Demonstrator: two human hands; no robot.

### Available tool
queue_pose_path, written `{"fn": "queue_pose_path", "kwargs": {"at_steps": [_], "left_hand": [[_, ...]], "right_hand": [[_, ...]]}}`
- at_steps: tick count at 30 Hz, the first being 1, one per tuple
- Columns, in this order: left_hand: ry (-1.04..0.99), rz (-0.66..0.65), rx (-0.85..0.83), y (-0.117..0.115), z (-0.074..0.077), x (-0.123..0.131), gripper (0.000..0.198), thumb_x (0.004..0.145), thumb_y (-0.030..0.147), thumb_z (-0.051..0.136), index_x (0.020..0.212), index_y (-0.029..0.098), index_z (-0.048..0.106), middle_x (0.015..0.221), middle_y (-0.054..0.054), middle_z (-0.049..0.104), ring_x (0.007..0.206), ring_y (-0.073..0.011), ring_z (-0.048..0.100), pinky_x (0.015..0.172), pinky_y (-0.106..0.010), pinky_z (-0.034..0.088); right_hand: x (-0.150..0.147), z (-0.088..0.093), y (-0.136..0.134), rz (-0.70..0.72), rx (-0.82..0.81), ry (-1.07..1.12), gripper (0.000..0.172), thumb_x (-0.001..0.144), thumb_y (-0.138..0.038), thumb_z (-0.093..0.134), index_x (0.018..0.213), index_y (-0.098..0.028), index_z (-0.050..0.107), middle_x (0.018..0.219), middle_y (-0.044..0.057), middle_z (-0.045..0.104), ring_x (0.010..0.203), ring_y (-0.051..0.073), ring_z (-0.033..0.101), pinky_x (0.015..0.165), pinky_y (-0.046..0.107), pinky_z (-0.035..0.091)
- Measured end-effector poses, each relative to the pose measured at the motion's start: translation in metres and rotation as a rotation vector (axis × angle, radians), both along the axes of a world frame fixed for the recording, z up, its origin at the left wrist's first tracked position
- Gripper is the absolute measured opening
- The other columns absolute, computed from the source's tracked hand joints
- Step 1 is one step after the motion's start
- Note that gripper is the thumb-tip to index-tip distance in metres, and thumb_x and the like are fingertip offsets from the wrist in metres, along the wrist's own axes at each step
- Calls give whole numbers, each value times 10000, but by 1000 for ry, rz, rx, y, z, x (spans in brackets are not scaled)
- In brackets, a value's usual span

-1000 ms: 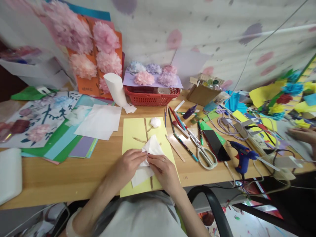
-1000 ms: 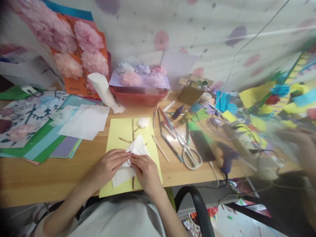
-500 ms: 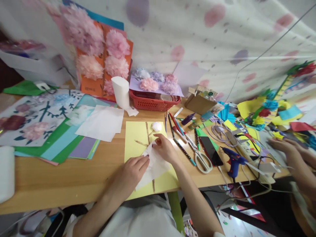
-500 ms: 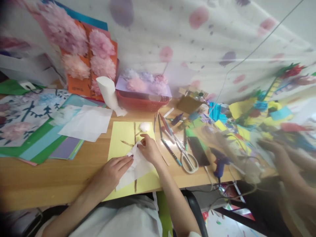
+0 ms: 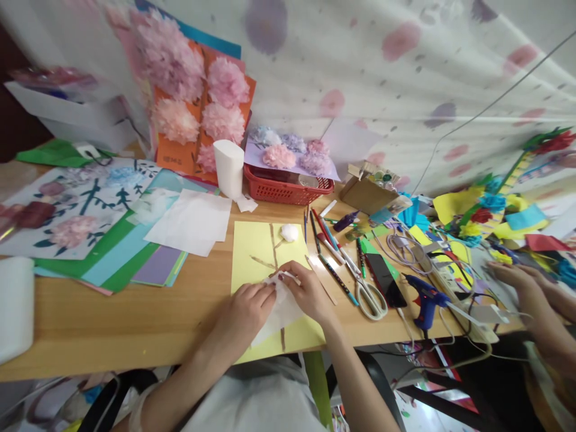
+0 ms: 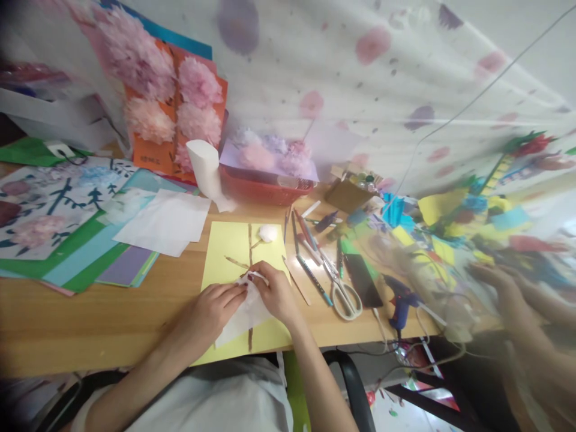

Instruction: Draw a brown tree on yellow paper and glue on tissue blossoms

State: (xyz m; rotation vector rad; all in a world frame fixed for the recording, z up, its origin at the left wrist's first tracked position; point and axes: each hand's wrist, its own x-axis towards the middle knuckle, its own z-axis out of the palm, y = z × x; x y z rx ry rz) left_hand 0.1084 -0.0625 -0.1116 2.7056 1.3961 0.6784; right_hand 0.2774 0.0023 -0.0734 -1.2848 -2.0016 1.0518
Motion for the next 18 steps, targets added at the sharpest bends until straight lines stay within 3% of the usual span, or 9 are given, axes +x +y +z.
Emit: {"fn": "queue_pose_path", "kwargs": {"at_steps": [4, 10, 14, 18], "left_hand": [[21, 17, -21, -1, 4, 0, 313, 899, 40, 450, 1176, 108, 579, 1115, -114, 681, 973, -240, 635, 848, -371, 508], [12, 91, -51, -7, 3, 1, 335, 935, 88, 392, 1221, 145, 557, 1068, -103, 674, 874, -231, 649, 798, -375, 556], [-75, 95, -35, -12, -7, -1, 380, 937, 48, 338, 1243, 163, 532, 1213, -107, 642, 1039, -218, 639, 912, -363, 540], [-156, 135, -70, -17, -17, -3, 347, 937, 43, 328, 1186, 149, 545, 1226, -118, 641, 1138, -211, 611, 977, -366, 515]], "right_hand": [[2, -7, -17, 13, 83, -46, 196, 901, -149, 469, 969, -215, 641, 932, 29, 721, 866, 182, 661, 781, 300, 499], [-6, -23, -36, 17, 417, -146, 343, 901, -75, 424, 1118, -238, 635, 1023, 34, 737, 949, 189, 683, 934, 377, 525], [-12, -34, -48, -70, 590, -140, 302, 936, -101, 447, 1137, -232, 630, 1056, 43, 743, 974, 186, 701, 963, 362, 536], [-15, -39, -56, -112, 630, -128, 272, 945, -110, 464, 1132, -230, 620, 1037, 51, 747, 962, 189, 710, 944, 349, 550]]}}
